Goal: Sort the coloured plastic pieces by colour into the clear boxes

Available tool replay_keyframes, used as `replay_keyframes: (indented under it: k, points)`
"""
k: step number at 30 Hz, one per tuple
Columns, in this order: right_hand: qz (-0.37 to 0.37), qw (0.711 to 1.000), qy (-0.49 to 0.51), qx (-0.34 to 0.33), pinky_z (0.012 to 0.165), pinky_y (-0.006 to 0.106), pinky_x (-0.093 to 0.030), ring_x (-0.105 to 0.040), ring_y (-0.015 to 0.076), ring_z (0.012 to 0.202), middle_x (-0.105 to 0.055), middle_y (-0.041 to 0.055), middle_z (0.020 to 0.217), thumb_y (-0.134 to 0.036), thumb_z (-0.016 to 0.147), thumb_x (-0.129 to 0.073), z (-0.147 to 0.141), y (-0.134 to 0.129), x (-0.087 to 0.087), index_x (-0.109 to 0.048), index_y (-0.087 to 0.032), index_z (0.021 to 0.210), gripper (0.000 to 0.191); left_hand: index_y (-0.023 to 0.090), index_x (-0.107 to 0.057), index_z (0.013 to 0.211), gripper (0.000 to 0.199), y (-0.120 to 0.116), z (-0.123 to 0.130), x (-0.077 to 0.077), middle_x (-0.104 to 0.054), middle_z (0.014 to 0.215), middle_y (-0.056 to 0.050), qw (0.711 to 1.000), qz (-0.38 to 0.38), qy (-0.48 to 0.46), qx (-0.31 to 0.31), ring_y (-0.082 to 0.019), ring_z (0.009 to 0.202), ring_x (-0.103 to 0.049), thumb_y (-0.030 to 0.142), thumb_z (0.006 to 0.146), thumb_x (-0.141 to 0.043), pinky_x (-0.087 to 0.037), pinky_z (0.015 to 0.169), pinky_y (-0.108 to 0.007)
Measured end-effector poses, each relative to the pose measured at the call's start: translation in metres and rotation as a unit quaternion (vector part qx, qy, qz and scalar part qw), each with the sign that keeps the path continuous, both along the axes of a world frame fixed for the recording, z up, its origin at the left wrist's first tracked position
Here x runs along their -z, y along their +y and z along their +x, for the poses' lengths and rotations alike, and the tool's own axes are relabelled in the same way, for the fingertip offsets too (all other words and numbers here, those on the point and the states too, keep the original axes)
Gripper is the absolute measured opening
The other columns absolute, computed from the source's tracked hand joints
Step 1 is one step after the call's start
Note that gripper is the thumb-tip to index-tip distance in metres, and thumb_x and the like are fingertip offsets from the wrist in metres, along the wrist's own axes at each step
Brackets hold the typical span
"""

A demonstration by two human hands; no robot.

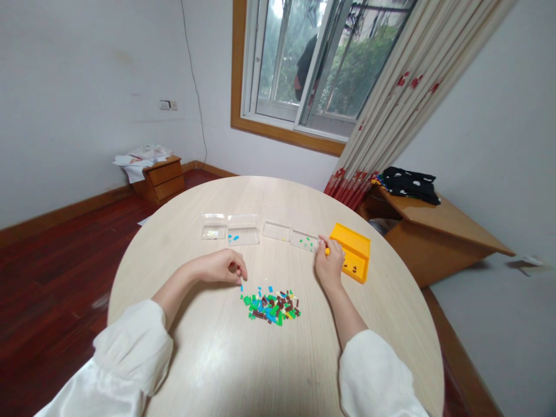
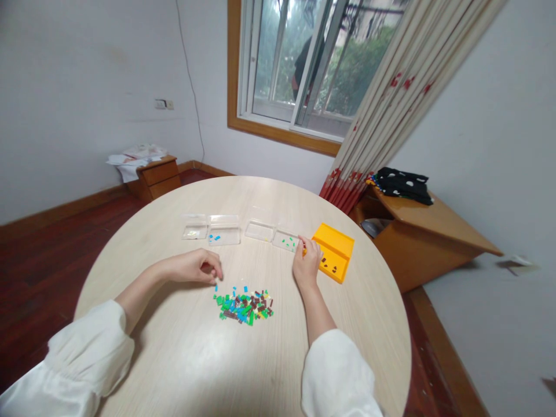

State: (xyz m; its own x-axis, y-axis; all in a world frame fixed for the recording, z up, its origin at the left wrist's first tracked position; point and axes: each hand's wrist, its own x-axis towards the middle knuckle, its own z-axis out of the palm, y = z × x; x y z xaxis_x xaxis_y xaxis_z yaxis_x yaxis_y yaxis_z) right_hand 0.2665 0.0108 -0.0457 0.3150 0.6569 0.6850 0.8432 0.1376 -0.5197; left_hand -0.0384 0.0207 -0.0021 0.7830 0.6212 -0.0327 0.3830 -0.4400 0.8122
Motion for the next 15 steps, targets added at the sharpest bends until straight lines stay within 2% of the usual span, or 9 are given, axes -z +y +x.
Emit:
replay_keyframes:
  k: [3, 7, 15]
  points:
    - [-0.005, 1.000, -0.009, -0.007, 0.077, 0.035, -0.034, -0.051, 0.0227, 0.086, -0.063, 0.0106, 0.088, -0.031, 0.089, -0.034, -0.0025, -0.0003, -0.0004, -0.063, -0.015, 0.093, 0.033, 0.022, -0.072, 0.073, 0.016, -0.0010, -0.0009, -0.0004, -0.054, 0.061, 0.003, 0.999, -0.030, 0.001, 0.044, -0.009, 0.054, -0.045, 0.018, 0.059, -0.066, -0.034, 0.050, -0.020]
    - [-0.002, 1.000, -0.011, -0.015, 0.077, 0.035, -0.035, -0.052, 0.0227, 0.085, -0.064, 0.0108, 0.087, -0.030, 0.088, -0.034, -0.0035, -0.0003, -0.0005, -0.063, -0.015, 0.092, 0.033, 0.021, -0.071, 0.070, 0.013, -0.0022, 0.0022, -0.0003, -0.055, 0.061, 0.003, 0.997, -0.039, 0.004, 0.070, -0.010, 0.057, -0.046, 0.017, 0.060, -0.065, -0.035, 0.053, -0.020]
    - [-0.010, 1.000, -0.010, -0.024, 0.076, 0.035, -0.036, -0.052, 0.0225, 0.084, -0.063, 0.0103, 0.086, -0.030, 0.088, -0.035, -0.0030, -0.0006, -0.0011, -0.063, -0.015, 0.090, 0.032, 0.017, -0.067, 0.063, 0.009, -0.0033, 0.0056, 0.0041, -0.055, 0.061, 0.002, 0.997, -0.029, 0.029, 0.072, -0.010, 0.056, -0.046, 0.015, 0.064, -0.059, -0.036, 0.055, -0.021]
